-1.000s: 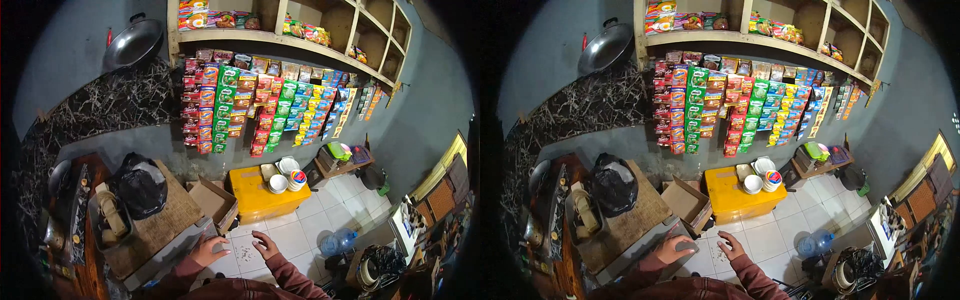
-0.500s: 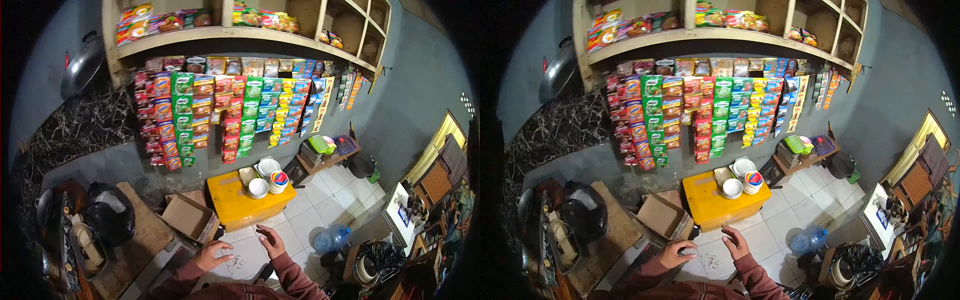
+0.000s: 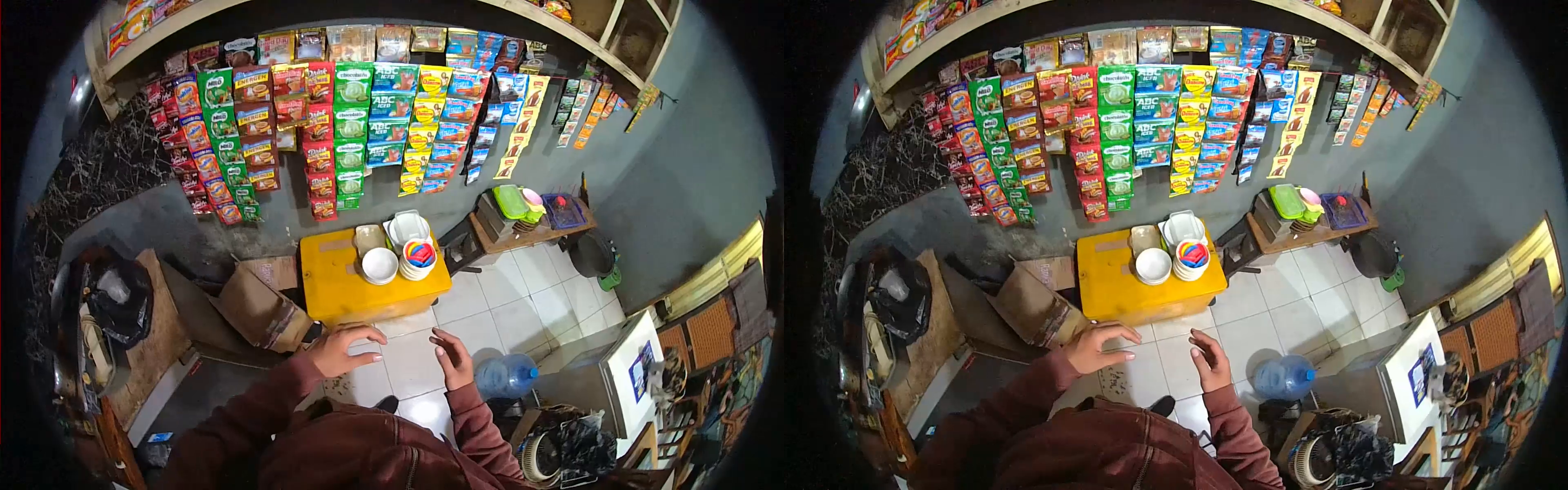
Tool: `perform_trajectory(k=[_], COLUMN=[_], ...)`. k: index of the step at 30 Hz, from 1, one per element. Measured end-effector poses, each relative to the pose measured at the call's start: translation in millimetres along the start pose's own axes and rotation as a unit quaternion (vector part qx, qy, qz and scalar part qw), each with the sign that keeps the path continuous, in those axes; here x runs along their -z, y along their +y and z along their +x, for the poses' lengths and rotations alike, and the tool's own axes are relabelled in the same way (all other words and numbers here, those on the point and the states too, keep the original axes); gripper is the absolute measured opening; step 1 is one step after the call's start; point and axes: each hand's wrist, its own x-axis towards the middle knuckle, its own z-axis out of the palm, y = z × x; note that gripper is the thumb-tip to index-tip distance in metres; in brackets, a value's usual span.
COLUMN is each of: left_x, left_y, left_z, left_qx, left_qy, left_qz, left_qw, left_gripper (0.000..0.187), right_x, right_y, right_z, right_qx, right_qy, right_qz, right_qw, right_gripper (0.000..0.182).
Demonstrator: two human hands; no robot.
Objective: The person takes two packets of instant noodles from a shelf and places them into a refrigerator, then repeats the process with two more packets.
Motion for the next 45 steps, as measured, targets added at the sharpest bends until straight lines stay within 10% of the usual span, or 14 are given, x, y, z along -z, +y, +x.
perform_trajectory(k=[18,32,45], left_x=[95,177,197], left_y=[65,202,332], left_z=[173,326,548], left_qx=[-0.221,-0.399,-0.439], left_qy=[0.115,0.124,0.34], left_qz=[0.165,0.415,0.563], left_qw=[0.954,0.809,0.612], left_gripper=[0.021,0.027,0.034], right_x=[80,172,264], right_y=[-136,-343,-491], right_z=[192,334,540], right_qx=[0.169,0.47,0.654], right_qy=[-0.032,-0.052,0.02], right_qz=[-0.091,-0.344,-0.44], right_qw=[0.981,0.811,0.616], right_gripper=[0.044,0.036,0.031])
